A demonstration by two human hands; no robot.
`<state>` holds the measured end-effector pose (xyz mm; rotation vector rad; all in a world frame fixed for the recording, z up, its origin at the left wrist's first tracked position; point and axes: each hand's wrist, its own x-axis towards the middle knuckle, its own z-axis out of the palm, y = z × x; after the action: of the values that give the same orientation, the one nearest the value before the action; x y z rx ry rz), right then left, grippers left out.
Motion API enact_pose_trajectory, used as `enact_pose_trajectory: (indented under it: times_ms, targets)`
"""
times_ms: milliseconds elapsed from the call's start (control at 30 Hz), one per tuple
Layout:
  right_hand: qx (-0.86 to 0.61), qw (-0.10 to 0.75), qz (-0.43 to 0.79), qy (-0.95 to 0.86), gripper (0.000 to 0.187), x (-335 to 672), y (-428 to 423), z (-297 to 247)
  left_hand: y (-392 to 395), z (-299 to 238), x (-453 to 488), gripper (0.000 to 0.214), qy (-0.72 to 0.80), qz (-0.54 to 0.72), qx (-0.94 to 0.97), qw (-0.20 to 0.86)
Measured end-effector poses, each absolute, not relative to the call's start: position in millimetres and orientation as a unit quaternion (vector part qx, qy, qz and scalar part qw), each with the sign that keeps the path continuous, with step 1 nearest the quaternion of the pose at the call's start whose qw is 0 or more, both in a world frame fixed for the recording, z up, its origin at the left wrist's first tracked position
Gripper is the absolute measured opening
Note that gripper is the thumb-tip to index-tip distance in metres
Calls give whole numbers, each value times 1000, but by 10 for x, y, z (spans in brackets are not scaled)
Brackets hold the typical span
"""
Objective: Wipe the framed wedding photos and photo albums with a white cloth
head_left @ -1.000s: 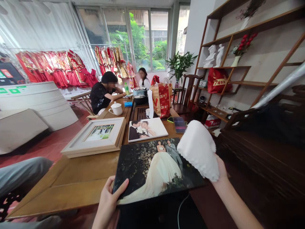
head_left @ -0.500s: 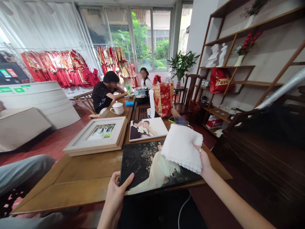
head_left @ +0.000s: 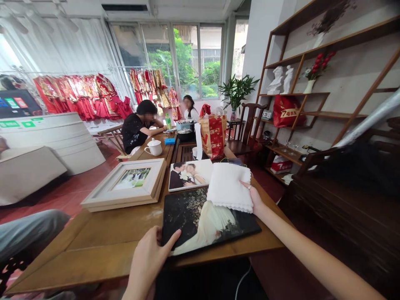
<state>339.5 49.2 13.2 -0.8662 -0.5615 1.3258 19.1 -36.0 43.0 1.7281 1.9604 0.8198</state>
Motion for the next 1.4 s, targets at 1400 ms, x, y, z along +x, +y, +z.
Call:
enact_pose_trajectory:
  times_ms: [1400]
  targets:
    - [-439, 722, 301, -441, 31, 3723, 329, 393, 222, -7, 96, 48, 463, 324, 803, 191]
